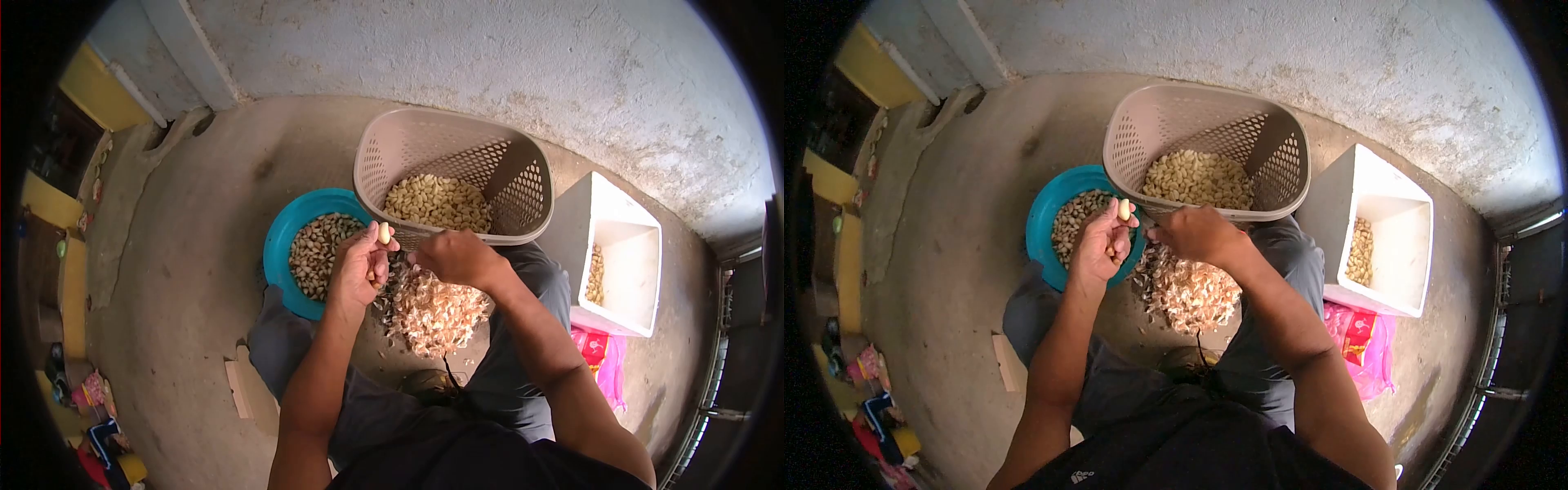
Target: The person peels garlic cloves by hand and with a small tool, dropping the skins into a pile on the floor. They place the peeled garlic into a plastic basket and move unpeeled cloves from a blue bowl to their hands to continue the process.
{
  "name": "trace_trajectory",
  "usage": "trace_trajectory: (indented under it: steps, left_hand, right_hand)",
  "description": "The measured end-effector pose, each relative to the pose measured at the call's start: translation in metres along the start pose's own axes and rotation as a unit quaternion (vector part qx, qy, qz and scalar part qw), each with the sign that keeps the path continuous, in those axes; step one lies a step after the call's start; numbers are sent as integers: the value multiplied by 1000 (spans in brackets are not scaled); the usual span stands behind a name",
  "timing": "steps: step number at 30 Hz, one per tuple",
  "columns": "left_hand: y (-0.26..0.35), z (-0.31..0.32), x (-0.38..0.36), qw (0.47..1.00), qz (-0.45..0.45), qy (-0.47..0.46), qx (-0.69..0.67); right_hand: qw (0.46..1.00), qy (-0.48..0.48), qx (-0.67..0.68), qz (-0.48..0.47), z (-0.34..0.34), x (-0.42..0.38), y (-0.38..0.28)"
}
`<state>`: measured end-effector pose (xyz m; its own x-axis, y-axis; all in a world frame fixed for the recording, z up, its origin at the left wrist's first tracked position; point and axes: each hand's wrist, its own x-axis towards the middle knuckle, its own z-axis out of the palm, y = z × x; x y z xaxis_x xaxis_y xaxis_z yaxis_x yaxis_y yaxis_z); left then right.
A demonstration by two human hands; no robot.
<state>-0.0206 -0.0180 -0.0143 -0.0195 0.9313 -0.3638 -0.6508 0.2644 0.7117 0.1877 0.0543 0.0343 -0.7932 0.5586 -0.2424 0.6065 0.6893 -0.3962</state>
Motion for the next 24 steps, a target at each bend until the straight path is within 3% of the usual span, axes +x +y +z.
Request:
trace_trajectory:
  steps: [5, 8, 11, 14, 20, 24]
  left_hand:
    - [0, -1, -1, 998, -20, -18, -48]
    - [1, -1, -1, 998, -20, -17, -62]
    - [2, -2, 0, 999, -11, -17, -50]
    - [3, -3, -1, 999, -6, -12, -34]
    - [5, -1, 0, 1000, -6, 1, -31]
    - [7, 3, -4, 1000, -6, -2, -14]
  right_hand:
    - [997, 61, -1, -38, 0, -9, 3]
    - [992, -114, -41, -38, 8, 0, 18]
    - [997, -53, -4, -51, 12, -5, 26]
    - [997, -56, 41, -16, -6, -6, 19]
    - [979, -63, 190, -39, -12, -3, 22]
    - [970, 66, 232, -44, -3, 3, 23]
